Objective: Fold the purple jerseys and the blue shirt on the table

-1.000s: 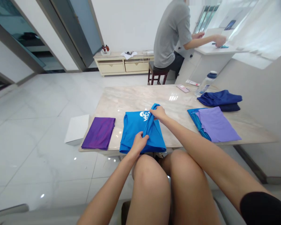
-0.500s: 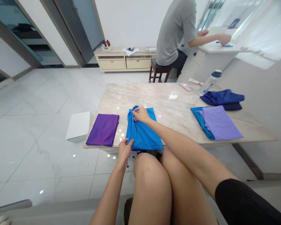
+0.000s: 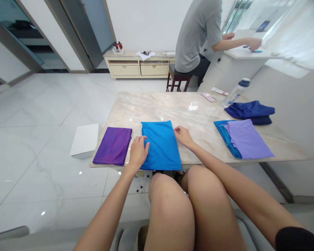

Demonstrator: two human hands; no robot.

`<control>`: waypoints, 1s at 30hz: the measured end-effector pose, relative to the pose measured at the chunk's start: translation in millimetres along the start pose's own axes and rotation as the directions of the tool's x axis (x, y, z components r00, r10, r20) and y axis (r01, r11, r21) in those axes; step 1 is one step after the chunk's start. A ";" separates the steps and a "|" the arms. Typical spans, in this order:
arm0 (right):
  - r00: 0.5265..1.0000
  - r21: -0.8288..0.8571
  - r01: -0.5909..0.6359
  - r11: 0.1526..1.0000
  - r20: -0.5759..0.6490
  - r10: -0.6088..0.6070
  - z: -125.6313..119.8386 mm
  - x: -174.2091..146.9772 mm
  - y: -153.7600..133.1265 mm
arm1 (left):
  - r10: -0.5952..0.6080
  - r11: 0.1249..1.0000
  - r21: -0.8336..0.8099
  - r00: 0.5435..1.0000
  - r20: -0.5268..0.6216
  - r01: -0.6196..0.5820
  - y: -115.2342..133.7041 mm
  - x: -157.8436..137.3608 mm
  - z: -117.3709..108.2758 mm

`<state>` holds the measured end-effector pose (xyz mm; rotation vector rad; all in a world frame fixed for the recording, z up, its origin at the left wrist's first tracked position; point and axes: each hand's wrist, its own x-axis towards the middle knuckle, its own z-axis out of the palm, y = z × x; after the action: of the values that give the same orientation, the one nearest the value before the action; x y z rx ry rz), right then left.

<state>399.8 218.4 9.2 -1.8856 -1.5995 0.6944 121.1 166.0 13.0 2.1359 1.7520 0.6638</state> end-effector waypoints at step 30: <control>0.961 0.022 -0.217 0.976 0.180 0.210 2.7 -10.3 26.8 | -0.464 0.846 -0.212 0.871 0.159 0.489 -28.6 43.6 11.7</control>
<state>415.0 205.0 -11.4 -2.0336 -1.4850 1.0042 109.9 215.3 -4.3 1.4557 1.9241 0.5819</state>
